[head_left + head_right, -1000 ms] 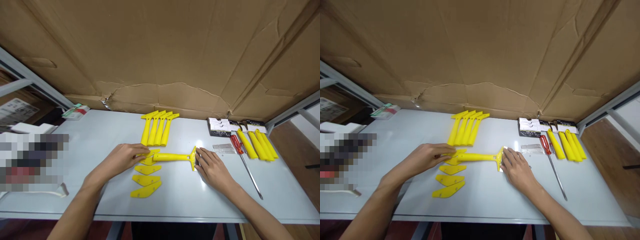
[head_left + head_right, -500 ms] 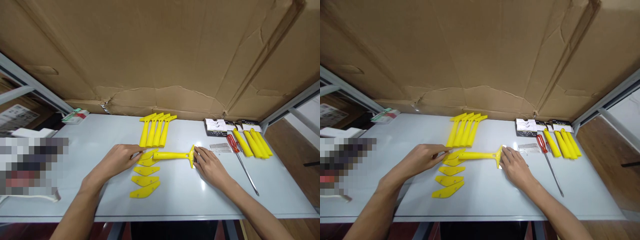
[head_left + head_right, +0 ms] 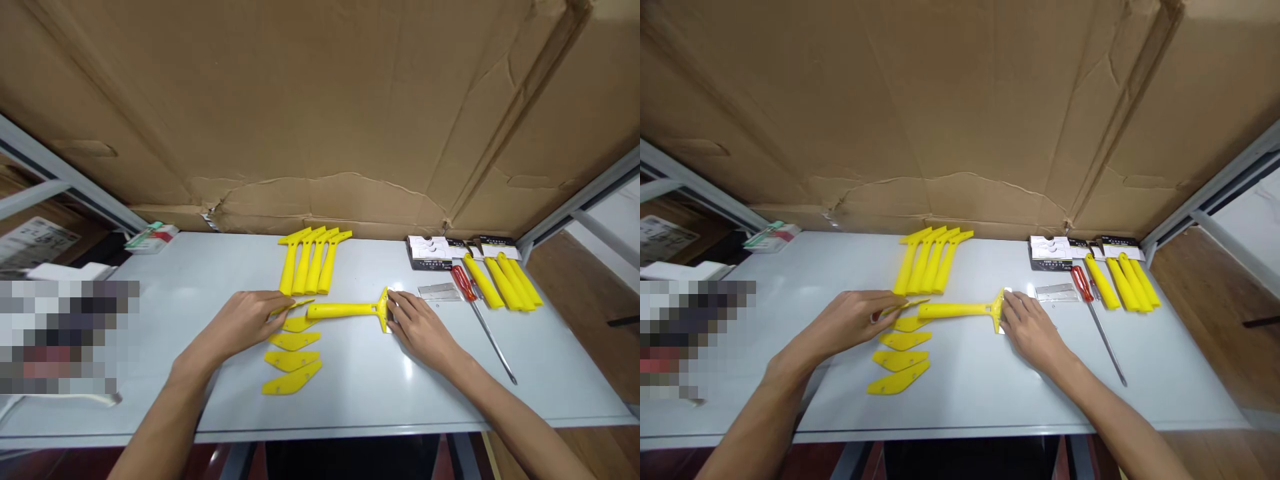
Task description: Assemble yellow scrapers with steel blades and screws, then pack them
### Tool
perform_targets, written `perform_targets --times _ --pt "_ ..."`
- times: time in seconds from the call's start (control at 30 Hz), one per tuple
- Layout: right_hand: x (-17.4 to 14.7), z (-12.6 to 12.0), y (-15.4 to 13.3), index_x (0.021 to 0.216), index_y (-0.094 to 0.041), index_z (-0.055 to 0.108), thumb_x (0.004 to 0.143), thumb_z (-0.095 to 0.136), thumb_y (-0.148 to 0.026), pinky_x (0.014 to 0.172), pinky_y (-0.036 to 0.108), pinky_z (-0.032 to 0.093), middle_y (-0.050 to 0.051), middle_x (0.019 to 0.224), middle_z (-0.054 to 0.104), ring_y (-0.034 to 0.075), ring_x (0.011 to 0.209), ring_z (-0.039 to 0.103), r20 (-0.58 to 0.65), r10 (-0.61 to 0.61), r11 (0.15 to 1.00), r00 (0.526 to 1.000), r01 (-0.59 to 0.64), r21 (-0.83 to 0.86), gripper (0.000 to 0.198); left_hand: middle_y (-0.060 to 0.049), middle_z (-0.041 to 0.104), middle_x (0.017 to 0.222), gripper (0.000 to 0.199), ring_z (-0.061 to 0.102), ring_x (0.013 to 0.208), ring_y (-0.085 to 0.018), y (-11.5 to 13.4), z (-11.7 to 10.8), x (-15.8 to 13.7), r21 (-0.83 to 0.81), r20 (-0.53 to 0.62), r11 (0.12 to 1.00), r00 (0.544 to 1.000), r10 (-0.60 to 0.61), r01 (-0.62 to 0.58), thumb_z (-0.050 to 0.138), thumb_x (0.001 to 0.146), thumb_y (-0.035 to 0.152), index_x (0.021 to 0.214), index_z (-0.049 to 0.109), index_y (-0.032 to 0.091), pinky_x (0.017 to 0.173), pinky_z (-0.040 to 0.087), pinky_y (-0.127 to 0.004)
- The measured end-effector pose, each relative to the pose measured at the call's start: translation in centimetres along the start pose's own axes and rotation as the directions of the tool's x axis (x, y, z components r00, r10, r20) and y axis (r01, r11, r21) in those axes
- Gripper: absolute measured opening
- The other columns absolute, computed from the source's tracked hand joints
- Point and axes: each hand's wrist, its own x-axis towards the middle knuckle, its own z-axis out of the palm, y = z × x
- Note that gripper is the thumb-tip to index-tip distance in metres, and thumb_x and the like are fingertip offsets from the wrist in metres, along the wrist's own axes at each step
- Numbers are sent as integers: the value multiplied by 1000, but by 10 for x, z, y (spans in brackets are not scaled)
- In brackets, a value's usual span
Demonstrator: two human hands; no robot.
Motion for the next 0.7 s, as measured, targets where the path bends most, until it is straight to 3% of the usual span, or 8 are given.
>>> perform_targets --times 0.13,0.23,0.33,0.43,0.5,0.6,0.7 --pt "0 1 1 134 -9 62 106 52 -25 105 53 55 18 146 62 35 131 57 19 16 999 1000 -17 31 34 -2 80 98 28 75 81 -21 1 -6 1 90 -40 995 998 51 -47 48 98 26 101 76 22 68 50 -30" --pt "-1 -1 2 136 -10 58 105 54 -25 107 57 53 22 150 55 37 134 54 0 51 994 999 -51 99 36 -1 79 94 22 72 70 -17 4 -12 3 105 -191 994 981 42 -22 51 95 24 98 72 19 63 49 -29" --pt "0 -9 5 141 -16 53 104 55 -26 109 57 52 22 154 48 36 138 50 -73 105 958 992 -81 275 38 -1 74 83 15 62 60 -13 15 -17 7 48 -375 999 927 28 -11 55 93 21 95 69 17 60 48 -27" --pt "0 -23 5 138 -24 55 104 57 -28 107 51 53 17 146 55 30 134 55 -123 163 826 979 -67 560 34 -2 71 82 9 61 65 -12 38 -18 13 -166 -470 971 879 76 -172 60 93 15 95 68 17 62 50 -24" --pt "0 -33 2 129 -26 58 102 63 -33 109 49 53 14 140 59 28 133 58 -92 150 656 984 -29 755 29 -6 73 95 11 69 80 -14 58 -14 17 -269 -480 907 862 165 -324 63 93 10 99 69 17 69 56 -23" --pt "-2 -43 -6 120 -25 58 91 78 -44 112 49 50 14 149 55 28 135 59 1 31 438 1000 -15 899 40 -10 72 106 17 73 97 -17 90 -4 24 -240 -475 818 798 370 -523 64 94 6 105 72 18 84 61 -26" --pt "-4 -42 -13 119 -25 57 83 86 -44 114 48 48 16 158 46 29 138 57 22 -65 478 998 12 878 50 -13 73 109 19 74 100 -18 113 6 34 -269 -453 732 753 477 -625 62 97 6 108 73 16 88 62 -26"
